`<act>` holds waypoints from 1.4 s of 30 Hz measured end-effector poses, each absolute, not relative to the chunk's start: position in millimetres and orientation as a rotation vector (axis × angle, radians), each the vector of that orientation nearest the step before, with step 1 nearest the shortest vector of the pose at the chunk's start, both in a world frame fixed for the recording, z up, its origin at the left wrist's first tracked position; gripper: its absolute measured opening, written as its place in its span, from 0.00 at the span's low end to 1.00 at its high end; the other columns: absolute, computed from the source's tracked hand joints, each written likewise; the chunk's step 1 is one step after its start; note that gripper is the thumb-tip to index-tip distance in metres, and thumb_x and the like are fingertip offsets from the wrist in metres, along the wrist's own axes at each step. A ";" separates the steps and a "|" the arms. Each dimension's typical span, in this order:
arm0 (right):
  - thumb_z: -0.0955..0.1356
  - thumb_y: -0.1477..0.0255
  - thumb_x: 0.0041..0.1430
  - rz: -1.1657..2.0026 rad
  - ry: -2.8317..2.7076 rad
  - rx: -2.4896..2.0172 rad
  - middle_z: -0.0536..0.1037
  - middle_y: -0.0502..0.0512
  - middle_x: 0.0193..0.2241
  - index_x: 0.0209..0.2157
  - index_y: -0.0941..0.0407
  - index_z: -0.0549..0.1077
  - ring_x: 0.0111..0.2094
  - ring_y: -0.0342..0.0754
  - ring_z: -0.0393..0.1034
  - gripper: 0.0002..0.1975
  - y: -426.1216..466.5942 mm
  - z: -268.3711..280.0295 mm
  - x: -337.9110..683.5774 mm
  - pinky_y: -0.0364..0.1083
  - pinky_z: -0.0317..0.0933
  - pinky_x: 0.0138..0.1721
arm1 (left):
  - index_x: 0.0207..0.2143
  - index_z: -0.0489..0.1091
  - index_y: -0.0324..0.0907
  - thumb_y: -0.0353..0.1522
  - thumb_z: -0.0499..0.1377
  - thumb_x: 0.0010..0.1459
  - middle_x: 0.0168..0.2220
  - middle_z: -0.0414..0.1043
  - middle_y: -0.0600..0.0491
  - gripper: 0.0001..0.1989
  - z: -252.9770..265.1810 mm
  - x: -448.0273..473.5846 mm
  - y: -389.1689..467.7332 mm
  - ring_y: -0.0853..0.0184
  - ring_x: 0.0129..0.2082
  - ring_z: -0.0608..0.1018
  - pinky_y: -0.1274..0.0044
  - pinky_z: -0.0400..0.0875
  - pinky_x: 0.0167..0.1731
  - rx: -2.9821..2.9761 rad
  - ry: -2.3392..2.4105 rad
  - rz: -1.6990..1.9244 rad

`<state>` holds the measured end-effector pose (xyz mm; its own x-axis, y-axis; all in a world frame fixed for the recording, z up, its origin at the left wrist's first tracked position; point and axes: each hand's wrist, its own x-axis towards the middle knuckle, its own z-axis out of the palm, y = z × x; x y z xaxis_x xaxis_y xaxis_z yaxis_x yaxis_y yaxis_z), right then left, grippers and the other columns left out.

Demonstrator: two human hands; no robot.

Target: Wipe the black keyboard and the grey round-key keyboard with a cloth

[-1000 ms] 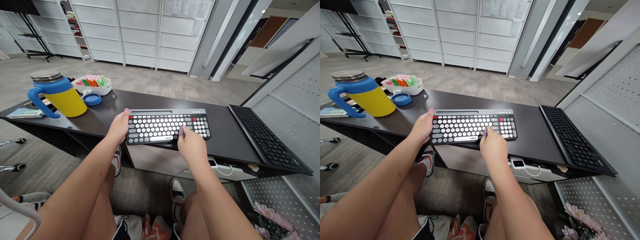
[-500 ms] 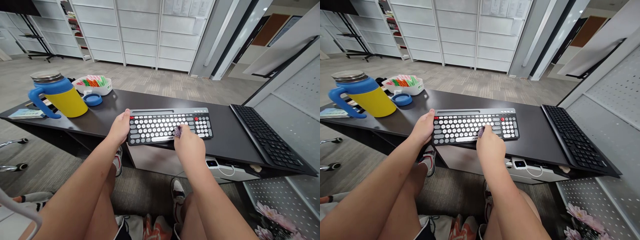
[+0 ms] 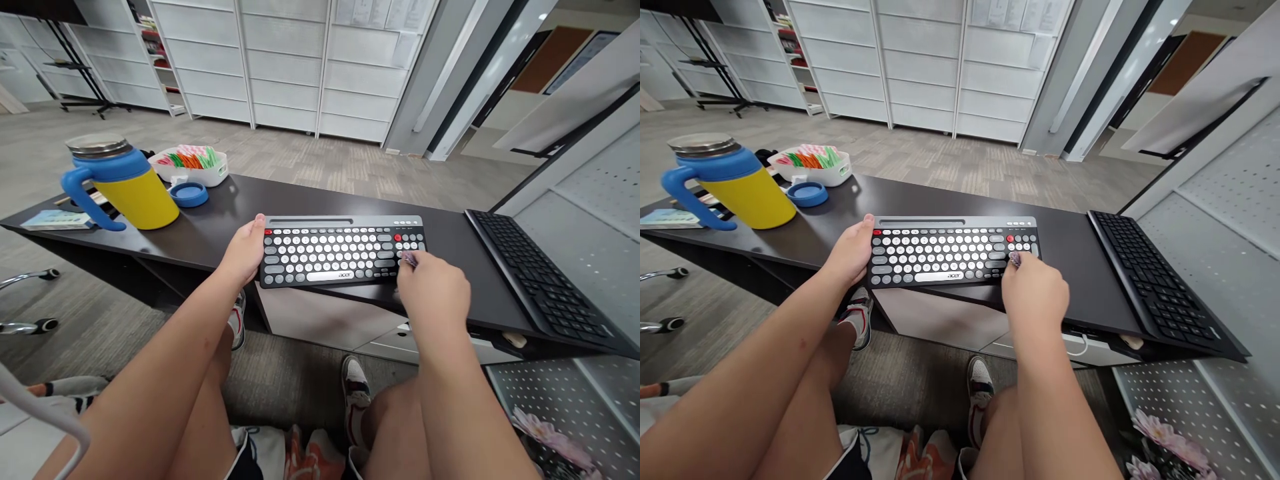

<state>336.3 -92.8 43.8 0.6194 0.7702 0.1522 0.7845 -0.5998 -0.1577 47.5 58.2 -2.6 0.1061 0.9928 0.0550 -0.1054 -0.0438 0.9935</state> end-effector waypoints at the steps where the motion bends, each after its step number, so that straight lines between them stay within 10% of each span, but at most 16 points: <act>1: 0.61 0.64 0.73 -0.076 -1.318 -2.631 0.83 0.64 0.34 0.51 0.52 0.83 0.37 0.59 0.77 0.20 -89.2 40.5 332.3 0.51 0.61 0.38 | 0.45 0.77 0.42 0.57 0.59 0.65 0.41 0.84 0.44 0.28 -2.7 47.3 58.4 0.54 0.43 0.85 0.65 0.79 0.46 1.221 1.033 1.213; 42: 0.60 0.72 0.74 0.018 -1.906 -2.066 0.85 0.67 0.36 0.65 0.69 0.69 0.36 0.54 0.84 0.25 -61.7 21.3 151.4 0.46 0.73 0.34 | 0.42 0.78 0.43 0.55 0.57 0.67 0.39 0.84 0.47 0.25 -1.5 48.7 55.7 0.56 0.42 0.84 0.68 0.78 0.45 1.253 1.116 1.284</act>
<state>151.4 -61.7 21.3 0.1053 0.9719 0.2104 0.9677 -0.0514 -0.2469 48.7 55.7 -1.5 0.0169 0.9955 0.0936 -0.0457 -0.0928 0.9946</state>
